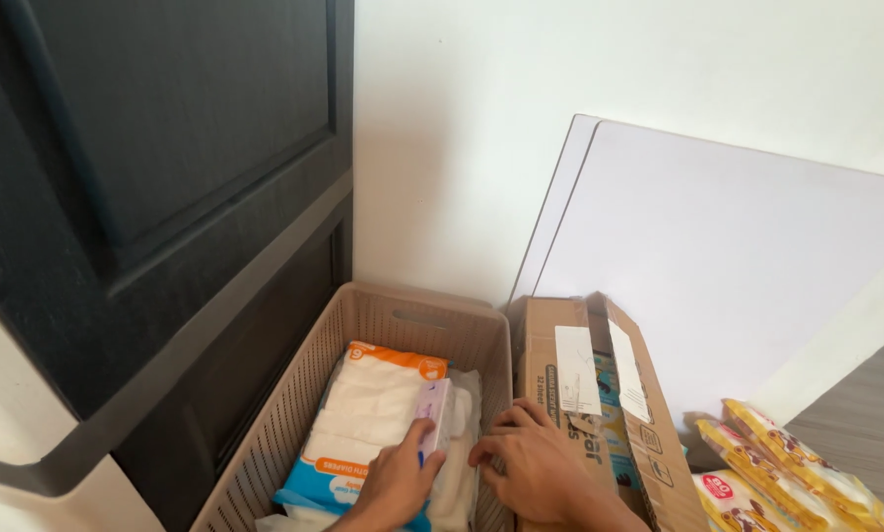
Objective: Sort and organize baby care supplies and cotton balls into storage baskets and boxes.
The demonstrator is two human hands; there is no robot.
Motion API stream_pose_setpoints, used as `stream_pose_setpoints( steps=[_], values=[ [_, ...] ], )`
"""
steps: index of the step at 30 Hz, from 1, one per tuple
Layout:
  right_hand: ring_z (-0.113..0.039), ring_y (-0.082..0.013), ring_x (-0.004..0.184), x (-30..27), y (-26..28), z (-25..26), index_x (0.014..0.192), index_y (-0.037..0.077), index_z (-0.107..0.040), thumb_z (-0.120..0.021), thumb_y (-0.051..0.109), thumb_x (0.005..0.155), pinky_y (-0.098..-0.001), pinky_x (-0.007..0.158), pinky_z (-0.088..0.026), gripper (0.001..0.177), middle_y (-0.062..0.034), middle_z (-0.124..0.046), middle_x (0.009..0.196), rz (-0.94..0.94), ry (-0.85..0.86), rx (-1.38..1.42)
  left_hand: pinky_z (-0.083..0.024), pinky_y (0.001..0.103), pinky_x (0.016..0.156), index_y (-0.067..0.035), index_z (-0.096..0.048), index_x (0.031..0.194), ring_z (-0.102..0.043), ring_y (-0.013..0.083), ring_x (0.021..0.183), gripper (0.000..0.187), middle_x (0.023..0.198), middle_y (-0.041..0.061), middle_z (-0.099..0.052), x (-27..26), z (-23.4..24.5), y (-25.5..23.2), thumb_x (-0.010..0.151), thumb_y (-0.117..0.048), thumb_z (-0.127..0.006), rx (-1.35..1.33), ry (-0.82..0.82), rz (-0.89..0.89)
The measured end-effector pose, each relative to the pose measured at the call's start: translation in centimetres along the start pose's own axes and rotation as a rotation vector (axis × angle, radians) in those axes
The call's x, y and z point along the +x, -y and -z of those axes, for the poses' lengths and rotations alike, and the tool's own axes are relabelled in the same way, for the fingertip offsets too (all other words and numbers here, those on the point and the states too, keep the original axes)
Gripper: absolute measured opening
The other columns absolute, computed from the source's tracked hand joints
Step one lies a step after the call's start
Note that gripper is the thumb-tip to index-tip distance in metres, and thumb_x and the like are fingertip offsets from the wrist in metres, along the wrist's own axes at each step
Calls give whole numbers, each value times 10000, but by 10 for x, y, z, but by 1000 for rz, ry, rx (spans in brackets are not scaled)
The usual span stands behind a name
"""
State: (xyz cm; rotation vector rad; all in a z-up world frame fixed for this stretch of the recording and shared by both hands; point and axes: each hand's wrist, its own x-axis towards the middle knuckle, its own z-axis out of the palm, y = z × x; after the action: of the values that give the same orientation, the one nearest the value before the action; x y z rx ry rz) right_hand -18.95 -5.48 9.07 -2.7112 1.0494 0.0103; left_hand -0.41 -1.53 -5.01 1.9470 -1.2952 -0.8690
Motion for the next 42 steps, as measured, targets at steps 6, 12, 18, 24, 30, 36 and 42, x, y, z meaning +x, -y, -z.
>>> stream_pose_setpoints(
  steps=[6,12,18,24,30,36,42],
  values=[
    [-542,-185,1244,2,5,7,1032,208,-813,-620,247,864,-420,1244,-180,258,-59,-744,1060,-6,39,19,-536,533,933,-251,-503,1405,-658,487,1066,500,1080,274,-700,19,-19,-35,941,-387,-627,73,-112,-97],
    [-550,-187,1219,8,-7,1,987,126,-804,-625,242,843,-425,1236,-166,258,-34,-754,1075,70,19,40,-547,576,837,-178,-493,1390,-666,490,991,483,1016,274,-684,46,-43,-37,957,-336,-636,119,-97,-152],
    [-544,-176,1219,5,-2,7,1020,148,-813,-607,251,854,-434,1250,-140,284,-30,-760,1056,59,51,50,-498,506,995,-209,-265,1585,-538,466,1227,860,1341,273,-517,72,-67,-2,871,-365,-719,275,91,-194],
    [-543,-166,1225,3,1,12,1055,173,-812,-608,250,852,-434,1247,-138,298,-57,-737,1018,22,70,69,-436,478,1111,-198,-186,1634,-475,479,1315,911,1448,310,-425,75,-63,0,945,-480,-711,228,218,-164],
    [-546,-200,1225,1,1,6,991,142,-819,-619,242,847,-454,1238,-154,266,-71,-729,1053,61,-4,42,-454,470,1079,-94,-519,1468,-517,457,1294,665,1495,265,-479,91,-64,33,815,-70,-647,116,-156,-344],
    [-555,-210,1197,3,-4,1,923,128,-819,-625,238,849,-427,1226,-188,235,-69,-743,1023,59,-42,56,-469,435,1041,-62,-500,1425,-562,358,1244,840,1303,186,-623,52,-24,-12,727,-300,-901,182,27,-389],
    [-588,-228,1146,1,-5,-2,908,149,-834,-623,218,836,-432,1222,-205,233,-83,-747,974,80,-93,64,-552,469,870,23,-509,1304,-649,420,1076,773,1132,232,-683,49,-26,-15,726,-301,-906,227,-11,-381]
  ],
)
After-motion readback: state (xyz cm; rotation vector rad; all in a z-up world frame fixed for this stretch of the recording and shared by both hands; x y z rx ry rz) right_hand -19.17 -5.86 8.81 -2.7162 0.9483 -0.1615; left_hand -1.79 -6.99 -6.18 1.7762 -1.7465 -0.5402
